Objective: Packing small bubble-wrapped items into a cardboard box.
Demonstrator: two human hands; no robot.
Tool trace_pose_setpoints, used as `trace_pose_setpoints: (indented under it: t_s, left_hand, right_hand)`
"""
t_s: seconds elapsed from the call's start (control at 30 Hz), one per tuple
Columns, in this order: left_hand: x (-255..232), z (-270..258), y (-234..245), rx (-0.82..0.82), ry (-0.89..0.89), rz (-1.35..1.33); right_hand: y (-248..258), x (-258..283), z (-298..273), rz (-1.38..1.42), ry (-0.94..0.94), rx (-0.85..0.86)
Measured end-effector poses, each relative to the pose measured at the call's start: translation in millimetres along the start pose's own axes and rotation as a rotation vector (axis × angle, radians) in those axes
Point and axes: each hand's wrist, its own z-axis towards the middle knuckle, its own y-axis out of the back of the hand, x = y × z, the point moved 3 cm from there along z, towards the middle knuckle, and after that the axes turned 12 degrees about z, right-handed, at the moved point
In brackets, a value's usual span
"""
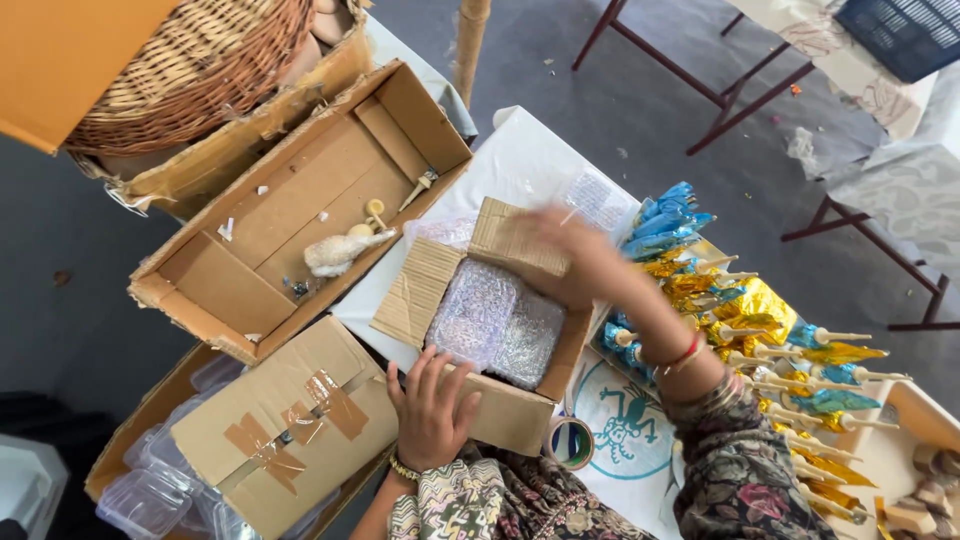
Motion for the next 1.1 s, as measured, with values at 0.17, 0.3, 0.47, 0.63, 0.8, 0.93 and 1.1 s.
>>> trace_pose_setpoints:
  t_s: [0.17,0.3,0.47,0.63,0.8,0.93,1.1]
  left_hand:
    - [-12,30,-19,0.235,-0.134,-0.036]
    - [-20,65,-34,0.388,-0.207,0.069]
    - [-24,84,-42,0.674,-0.085,0.188]
    - [-22,78,-47,0.697,0.001,0.208]
    - [-19,74,-53,0.670,0.002,0.188]
    - [-19,75,-51,0.681,-0.015,0.182]
    - [-20,76,-52,0.652,-0.036,0.177]
  right_hand:
    - [79,-133,-47,-0.133,-0.544,-0.677]
    - [36,-246,-76,-0.275,-0.789,-0.539]
    - [-13,-327,-100,-0.377,-1.058,-0.328]
    - [-22,-331,-90,-0.362,-1.205,-0.264]
    - [-40,-362,-106,-0.380,-1.264,-0.235]
    - [-14,-329,-100,-0.434,-1.161,-0.334]
    - [74,-212,-91,-0.429,-0.873,-0.526]
